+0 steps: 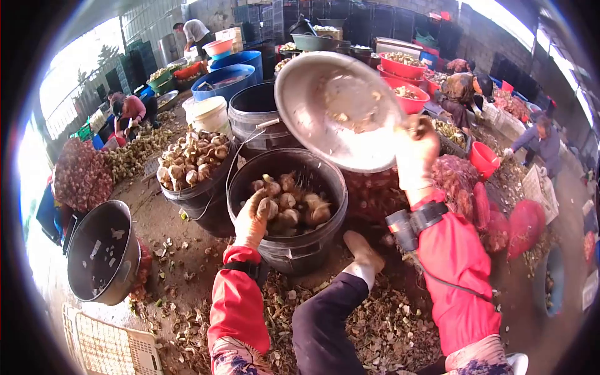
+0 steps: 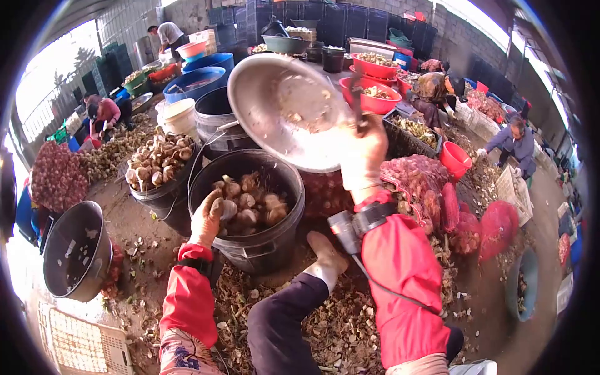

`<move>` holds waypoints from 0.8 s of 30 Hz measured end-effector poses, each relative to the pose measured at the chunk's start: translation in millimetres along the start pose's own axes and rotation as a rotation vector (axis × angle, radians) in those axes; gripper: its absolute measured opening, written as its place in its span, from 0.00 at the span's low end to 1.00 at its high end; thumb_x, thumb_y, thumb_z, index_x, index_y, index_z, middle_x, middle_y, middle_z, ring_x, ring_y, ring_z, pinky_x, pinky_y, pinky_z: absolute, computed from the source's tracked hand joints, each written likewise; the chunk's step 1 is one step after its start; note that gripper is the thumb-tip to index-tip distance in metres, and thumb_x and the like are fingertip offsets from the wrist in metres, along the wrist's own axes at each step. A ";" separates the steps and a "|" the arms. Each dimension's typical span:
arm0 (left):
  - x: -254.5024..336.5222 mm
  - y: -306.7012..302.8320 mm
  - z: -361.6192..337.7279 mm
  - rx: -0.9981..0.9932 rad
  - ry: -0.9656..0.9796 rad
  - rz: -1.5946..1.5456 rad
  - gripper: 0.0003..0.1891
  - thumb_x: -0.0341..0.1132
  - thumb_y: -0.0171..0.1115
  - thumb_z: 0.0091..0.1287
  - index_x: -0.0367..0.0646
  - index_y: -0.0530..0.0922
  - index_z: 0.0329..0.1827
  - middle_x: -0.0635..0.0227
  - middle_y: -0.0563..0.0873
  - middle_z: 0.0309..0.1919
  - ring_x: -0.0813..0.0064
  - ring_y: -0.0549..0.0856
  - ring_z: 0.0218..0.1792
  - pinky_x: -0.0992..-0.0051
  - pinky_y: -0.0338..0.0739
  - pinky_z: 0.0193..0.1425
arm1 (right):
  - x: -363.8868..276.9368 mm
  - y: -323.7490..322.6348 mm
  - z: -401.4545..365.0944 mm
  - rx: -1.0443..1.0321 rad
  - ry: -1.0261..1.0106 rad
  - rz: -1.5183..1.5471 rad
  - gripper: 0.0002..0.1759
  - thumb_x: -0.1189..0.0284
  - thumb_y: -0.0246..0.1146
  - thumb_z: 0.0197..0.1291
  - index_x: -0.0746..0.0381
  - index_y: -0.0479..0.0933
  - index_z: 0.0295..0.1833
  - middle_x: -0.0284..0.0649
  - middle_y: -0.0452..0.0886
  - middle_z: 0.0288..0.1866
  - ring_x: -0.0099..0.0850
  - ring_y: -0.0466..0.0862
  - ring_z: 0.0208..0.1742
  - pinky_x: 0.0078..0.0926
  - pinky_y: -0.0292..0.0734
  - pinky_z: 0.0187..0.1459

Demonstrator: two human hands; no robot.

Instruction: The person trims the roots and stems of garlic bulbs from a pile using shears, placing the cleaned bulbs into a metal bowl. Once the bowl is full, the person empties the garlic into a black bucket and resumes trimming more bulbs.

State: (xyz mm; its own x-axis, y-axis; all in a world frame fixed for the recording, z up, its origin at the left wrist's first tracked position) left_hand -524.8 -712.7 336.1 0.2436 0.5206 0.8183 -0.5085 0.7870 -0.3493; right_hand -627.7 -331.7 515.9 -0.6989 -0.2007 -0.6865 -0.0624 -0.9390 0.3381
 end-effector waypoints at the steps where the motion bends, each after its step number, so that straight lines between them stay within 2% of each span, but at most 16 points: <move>1: 0.5 2.6 -1.6 -0.022 0.006 0.050 0.22 0.46 0.57 0.72 0.41 0.76 0.61 0.55 0.84 0.53 0.62 0.82 0.56 0.70 0.72 0.63 | -15.4 -17.2 5.9 0.047 -0.029 -0.041 0.14 0.87 0.63 0.51 0.55 0.71 0.32 0.20 0.66 0.28 0.14 0.65 0.26 0.14 0.65 0.30; 4: 6.6 3.5 -3.1 -0.052 0.003 0.068 0.22 0.47 0.59 0.70 0.40 0.77 0.60 0.55 0.84 0.52 0.61 0.82 0.56 0.70 0.73 0.61 | -49.0 -89.0 28.8 0.111 -0.152 -0.195 0.14 0.85 0.66 0.50 0.55 0.71 0.33 0.21 0.65 0.28 0.15 0.64 0.23 0.13 0.64 0.26; 6: 2.3 2.5 2.2 -0.017 0.059 0.145 0.21 0.44 0.62 0.69 0.40 0.77 0.59 0.57 0.85 0.51 0.63 0.83 0.54 0.69 0.74 0.60 | -90.4 -137.9 26.0 0.270 -0.096 -0.252 0.14 0.83 0.69 0.48 0.56 0.74 0.37 0.22 0.69 0.27 0.17 0.68 0.26 0.17 0.67 0.29; 8: 49.7 -1.2 -5.1 0.101 0.194 0.273 0.22 0.38 0.64 0.67 0.40 0.75 0.62 0.58 0.84 0.50 0.64 0.83 0.51 0.69 0.75 0.60 | -130.6 -192.2 17.7 0.382 0.019 -0.434 0.16 0.76 0.71 0.48 0.59 0.75 0.42 0.28 0.72 0.26 0.22 0.68 0.15 0.22 0.63 0.14; 9: 38.7 11.1 -10.1 0.099 0.159 0.088 0.22 0.36 0.65 0.67 0.40 0.73 0.63 0.58 0.84 0.50 0.64 0.83 0.50 0.68 0.75 0.59 | -153.1 -214.8 15.2 0.383 -0.018 -0.428 0.16 0.76 0.71 0.48 0.60 0.75 0.43 0.29 0.73 0.26 0.23 0.68 0.14 0.22 0.64 0.13; 11: 89.4 57.6 -46.3 0.001 0.082 -0.326 0.24 0.32 0.64 0.66 0.38 0.71 0.65 0.56 0.83 0.50 0.63 0.83 0.50 0.68 0.77 0.57 | -199.0 -265.7 -0.8 0.433 -0.049 -0.493 0.16 0.76 0.71 0.49 0.60 0.75 0.43 0.30 0.74 0.26 0.23 0.68 0.13 0.22 0.64 0.12; 12: 122.8 91.3 -70.8 -0.124 0.090 -0.380 0.21 0.30 0.64 0.65 0.36 0.73 0.61 0.56 0.82 0.50 0.64 0.82 0.50 0.69 0.76 0.57 | -219.1 -283.6 -7.9 0.404 -0.075 -0.484 0.15 0.76 0.71 0.49 0.61 0.76 0.43 0.30 0.75 0.26 0.23 0.70 0.14 0.22 0.64 0.12; 14: 185.1 182.4 -145.2 -0.588 0.127 -0.572 0.14 0.28 0.64 0.61 0.36 0.79 0.50 0.54 0.82 0.47 0.63 0.82 0.49 0.70 0.74 0.58 | -256.4 -315.5 -25.2 0.400 -0.100 -0.497 0.15 0.76 0.71 0.49 0.61 0.77 0.42 0.31 0.76 0.26 0.23 0.71 0.15 0.22 0.65 0.12; 16: 202.1 273.8 -263.6 -1.103 -0.018 -0.373 0.16 0.32 0.60 0.65 0.41 0.78 0.56 0.59 0.84 0.47 0.67 0.83 0.49 0.71 0.75 0.56 | -295.1 -350.6 -49.1 0.537 -0.173 -0.678 0.09 0.76 0.70 0.52 0.63 0.77 0.36 0.34 0.78 0.23 0.25 0.74 0.13 0.24 0.66 0.15; 17: 169.3 322.9 -345.0 -1.262 0.086 -0.287 0.18 0.36 0.63 0.65 0.45 0.78 0.58 0.58 0.84 0.50 0.63 0.83 0.52 0.69 0.76 0.56 | -309.8 -374.0 -59.5 0.620 -0.198 -0.730 0.10 0.75 0.71 0.51 0.65 0.77 0.37 0.35 0.79 0.22 0.25 0.75 0.15 0.23 0.67 0.15; 18: 157.0 347.5 -428.1 -1.637 0.088 -0.099 0.21 0.43 0.60 0.65 0.45 0.79 0.58 0.60 0.83 0.55 0.60 0.82 0.54 0.66 0.74 0.61 | -319.7 -399.2 -66.8 0.557 -0.150 -0.739 0.10 0.75 0.70 0.53 0.67 0.79 0.39 0.36 0.81 0.23 0.25 0.78 0.18 0.22 0.71 0.20; 20: 98.1 354.4 -611.3 -2.116 0.743 -0.054 0.19 0.45 0.56 0.65 0.52 0.81 0.56 0.61 0.85 0.50 0.64 0.85 0.50 0.65 0.77 0.56 | -345.5 -448.5 -83.9 0.598 -0.110 -0.776 0.08 0.76 0.66 0.57 0.68 0.80 0.41 0.37 0.82 0.24 0.26 0.81 0.24 0.21 0.74 0.30; 21: 90.2 332.7 -672.4 -2.157 0.911 -0.049 0.17 0.45 0.57 0.66 0.52 0.82 0.54 0.61 0.86 0.47 0.63 0.85 0.46 0.64 0.78 0.53 | -357.4 -473.2 -92.3 0.624 -0.061 -0.797 0.08 0.78 0.63 0.58 0.69 0.81 0.43 0.38 0.83 0.25 0.27 0.82 0.28 0.20 0.75 0.35; 22: 83.0 311.0 -699.5 -2.496 0.218 -0.035 0.18 0.48 0.58 0.66 0.51 0.82 0.54 0.58 0.86 0.48 0.63 0.85 0.46 0.62 0.78 0.52 | -371.8 -478.8 -97.0 0.426 -0.136 -1.243 0.15 0.81 0.61 0.56 0.69 0.79 0.50 0.39 0.83 0.26 0.27 0.82 0.30 0.19 0.75 0.38; 23: 77.5 284.9 -719.8 -2.545 -0.535 0.083 0.19 0.50 0.59 0.66 0.49 0.82 0.53 0.55 0.86 0.49 0.63 0.85 0.46 0.61 0.78 0.51 | -384.0 -482.6 -108.3 0.272 -0.303 -1.663 0.22 0.84 0.60 0.54 0.69 0.77 0.57 0.40 0.83 0.26 0.26 0.82 0.31 0.18 0.75 0.40; 24: 78.1 275.7 -735.7 -2.593 -0.740 0.102 0.19 0.50 0.59 0.66 0.49 0.82 0.53 0.55 0.86 0.49 0.62 0.85 0.46 0.61 0.78 0.51 | -386.0 -509.3 -114.4 0.271 -0.252 -1.686 0.24 0.85 0.59 0.54 0.69 0.76 0.59 0.41 0.83 0.28 0.26 0.82 0.32 0.19 0.76 0.42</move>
State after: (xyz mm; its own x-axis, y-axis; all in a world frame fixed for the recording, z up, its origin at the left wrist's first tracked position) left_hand -38.3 -211.5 -32.1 -0.0954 0.8360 0.5404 0.8615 -0.2027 0.4656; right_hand -244.6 192.0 535.0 0.1735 0.9472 -0.2697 -0.8758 0.0232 -0.4821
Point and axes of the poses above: each hand's wrist, its own z-axis towards the middle knuckle, its own y-axis out of the palm, x = y × z, the point moved 9 cm from there along z, towards the middle knuckle
